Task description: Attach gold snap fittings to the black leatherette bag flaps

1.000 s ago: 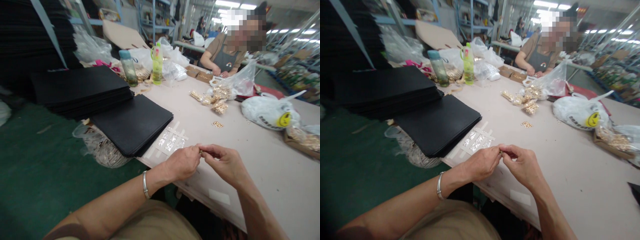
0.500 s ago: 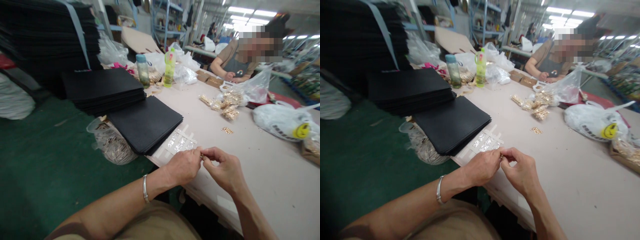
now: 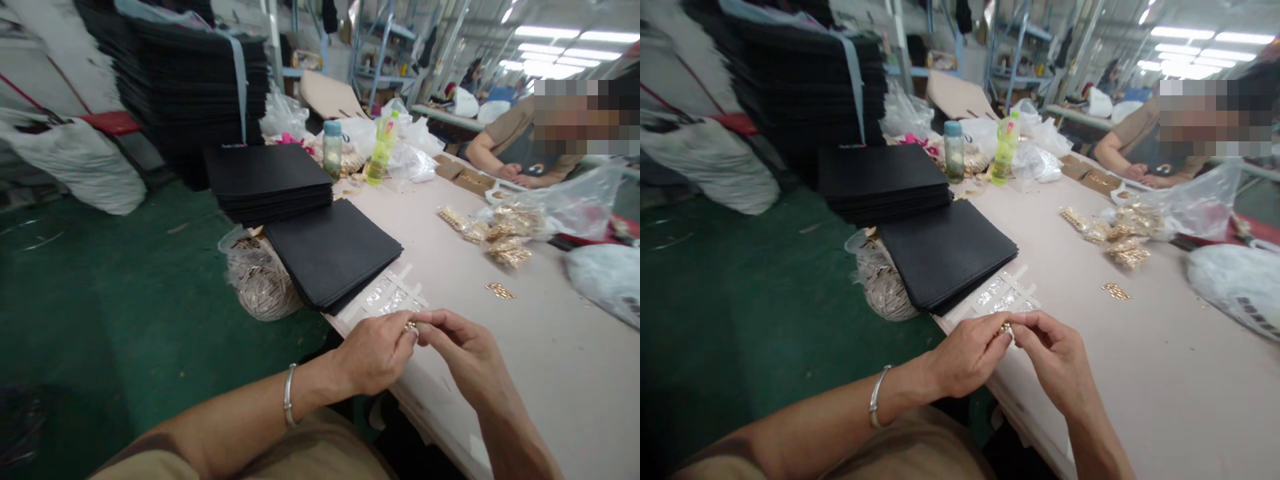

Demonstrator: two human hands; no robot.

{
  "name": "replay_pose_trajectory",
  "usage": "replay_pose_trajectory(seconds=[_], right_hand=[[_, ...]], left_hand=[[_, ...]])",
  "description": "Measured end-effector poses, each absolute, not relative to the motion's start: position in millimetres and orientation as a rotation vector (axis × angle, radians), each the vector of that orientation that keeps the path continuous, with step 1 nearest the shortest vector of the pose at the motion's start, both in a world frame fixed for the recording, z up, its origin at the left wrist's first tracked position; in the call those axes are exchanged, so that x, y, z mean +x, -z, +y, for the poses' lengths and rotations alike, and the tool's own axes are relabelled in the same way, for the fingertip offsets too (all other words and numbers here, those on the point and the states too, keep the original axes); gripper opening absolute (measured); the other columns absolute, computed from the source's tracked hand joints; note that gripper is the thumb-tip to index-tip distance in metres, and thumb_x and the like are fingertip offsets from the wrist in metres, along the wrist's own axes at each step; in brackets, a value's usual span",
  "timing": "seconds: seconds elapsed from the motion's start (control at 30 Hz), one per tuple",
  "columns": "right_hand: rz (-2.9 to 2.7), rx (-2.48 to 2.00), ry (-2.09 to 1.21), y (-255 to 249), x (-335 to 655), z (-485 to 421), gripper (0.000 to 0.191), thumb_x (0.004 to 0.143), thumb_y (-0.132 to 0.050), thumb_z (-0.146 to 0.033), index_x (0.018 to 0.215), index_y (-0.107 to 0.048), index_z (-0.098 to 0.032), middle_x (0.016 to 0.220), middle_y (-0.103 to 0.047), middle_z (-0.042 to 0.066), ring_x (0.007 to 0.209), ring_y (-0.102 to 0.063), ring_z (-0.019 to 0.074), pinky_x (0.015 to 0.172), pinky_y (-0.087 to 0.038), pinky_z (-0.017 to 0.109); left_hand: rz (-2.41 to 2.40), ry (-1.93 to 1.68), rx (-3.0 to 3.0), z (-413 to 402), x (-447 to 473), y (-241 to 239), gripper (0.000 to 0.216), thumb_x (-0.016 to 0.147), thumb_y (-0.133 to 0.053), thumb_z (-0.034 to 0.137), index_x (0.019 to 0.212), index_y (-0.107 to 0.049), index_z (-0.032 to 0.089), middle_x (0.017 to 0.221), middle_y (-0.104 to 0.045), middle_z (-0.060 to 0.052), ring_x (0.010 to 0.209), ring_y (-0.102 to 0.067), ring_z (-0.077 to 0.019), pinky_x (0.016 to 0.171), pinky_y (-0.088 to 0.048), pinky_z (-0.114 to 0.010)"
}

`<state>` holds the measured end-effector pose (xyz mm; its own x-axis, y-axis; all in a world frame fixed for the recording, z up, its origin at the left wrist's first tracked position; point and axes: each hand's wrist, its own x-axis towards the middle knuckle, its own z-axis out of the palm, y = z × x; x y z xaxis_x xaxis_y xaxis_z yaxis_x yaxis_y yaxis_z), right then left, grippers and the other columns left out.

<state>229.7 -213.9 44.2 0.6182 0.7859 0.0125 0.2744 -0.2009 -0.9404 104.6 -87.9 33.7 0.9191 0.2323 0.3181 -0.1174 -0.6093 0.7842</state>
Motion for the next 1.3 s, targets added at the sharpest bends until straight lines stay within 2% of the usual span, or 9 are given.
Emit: replay_pose_trajectory(seconds=[0.13, 0.33, 0.4, 0.53, 0.8, 0.97, 1.07, 1.17, 1.3], right_hand=[[-0.92, -1.72, -0.555, -41.6, 227.5, -178.6, 0.024, 0.088, -0.063, -0.04, 0.099, -0.071, -0.021, 0.079, -0.072, 0.003, 0.073, -0.067, 0.0179, 0.069, -0.055, 0.029], [-1.454, -1.801, -0.132, -34.0, 218.9, -72.9, 0.02, 0.096, -0.05, -0.028, 0.108, -0.064, -0.022, 0.097, -0.073, 0.006, 0.088, -0.069, 0.0216, 0.078, -0.05, 0.032], [-1.696, -1.879, 0.017, -31.9, 215.3, -45.3, 0.021, 0.097, -0.045, -0.021, 0.104, -0.064, -0.02, 0.096, -0.073, 0.008, 0.09, -0.066, 0.0234, 0.081, -0.047, 0.034], [-1.973, -1.953, 0.102, -29.1, 210.6, -37.5, 0.024, 0.098, -0.039, -0.017, 0.097, -0.063, -0.019, 0.089, -0.071, 0.008, 0.086, -0.06, 0.0243, 0.079, -0.043, 0.035], [-1.844, -1.88, -0.325, -24.2, 221.2, -96.8, 0.022, 0.1, -0.041, -0.031, 0.097, -0.062, -0.027, 0.087, -0.067, 0.002, 0.081, -0.063, 0.0193, 0.073, -0.047, 0.031], [-1.75, -1.864, -0.349, -16.3, 220.7, -101.7, 0.02, 0.098, -0.045, -0.032, 0.095, -0.064, -0.028, 0.089, -0.07, 0.001, 0.084, -0.065, 0.02, 0.074, -0.048, 0.031], [-1.661, -1.858, -0.337, -15.1, 217.8, -108.4, 0.018, 0.096, -0.048, -0.032, 0.098, -0.065, -0.027, 0.093, -0.072, 0.001, 0.086, -0.067, 0.0202, 0.076, -0.05, 0.032], [-1.494, -1.868, -0.387, -19.1, 219.8, -125.9, 0.018, 0.094, -0.053, -0.036, 0.104, -0.065, -0.026, 0.097, -0.074, 0.002, 0.09, -0.069, 0.02, 0.078, -0.051, 0.031], [-1.3, -1.942, -0.466, -24.7, 231.1, -162.9, 0.02, 0.09, -0.059, -0.04, 0.094, -0.07, -0.025, 0.089, -0.073, 0.001, 0.083, -0.068, 0.0193, 0.073, -0.051, 0.029]], left_hand=[[0.409, -0.429, 1.754, -80.5, 74.6, -27.4, 0.016, 0.09, -0.056, 0.025, 0.1, -0.065, 0.017, 0.062, -0.046, 0.006, 0.056, -0.042, -0.0097, 0.054, -0.034, -0.023], [0.674, -0.434, 1.263, -59.7, 23.4, -3.0, 0.025, 0.084, -0.064, 0.038, 0.094, -0.066, 0.016, 0.051, -0.035, 0.01, 0.042, -0.028, -0.0056, 0.041, -0.021, -0.02], [0.783, -0.532, 1.131, -49.2, 12.1, 3.1, 0.03, 0.083, -0.064, 0.044, 0.091, -0.065, 0.015, 0.054, -0.041, 0.009, 0.038, -0.027, -0.0042, 0.037, -0.019, -0.019], [0.891, -0.755, 0.973, -25.2, 1.4, 9.4, 0.037, 0.079, -0.066, 0.048, 0.095, -0.061, 0.015, 0.071, -0.049, 0.006, 0.041, -0.026, -0.0009, 0.038, -0.023, -0.017], [1.004, -0.843, 1.004, -10.1, 10.2, 7.9, 0.038, 0.075, -0.071, 0.05, 0.077, -0.047, 0.021, 0.057, -0.031, 0.012, 0.04, -0.024, -0.0038, 0.036, -0.017, -0.017], [0.988, -0.848, 1.179, -16.1, 15.0, 1.7, 0.032, 0.073, -0.076, 0.043, 0.075, -0.054, 0.019, 0.064, -0.046, 0.006, 0.057, -0.043, -0.0083, 0.052, -0.034, -0.019], [0.932, -0.815, 1.256, -18.1, 15.3, -2.0, 0.026, 0.073, -0.075, 0.038, 0.078, -0.057, 0.019, 0.068, -0.051, 0.005, 0.064, -0.046, -0.011, 0.059, -0.038, -0.021], [0.851, -0.728, 1.289, -24.3, 16.0, -6.2, 0.023, 0.074, -0.071, 0.034, 0.072, -0.054, 0.019, 0.063, -0.048, 0.006, 0.059, -0.043, -0.0097, 0.056, -0.035, -0.02], [0.742, -0.501, 1.261, -44.6, 20.0, -6.2, 0.031, 0.072, -0.069, 0.032, 0.059, -0.043, 0.02, 0.052, -0.037, 0.008, 0.046, -0.031, -0.0063, 0.043, -0.024, -0.02]])
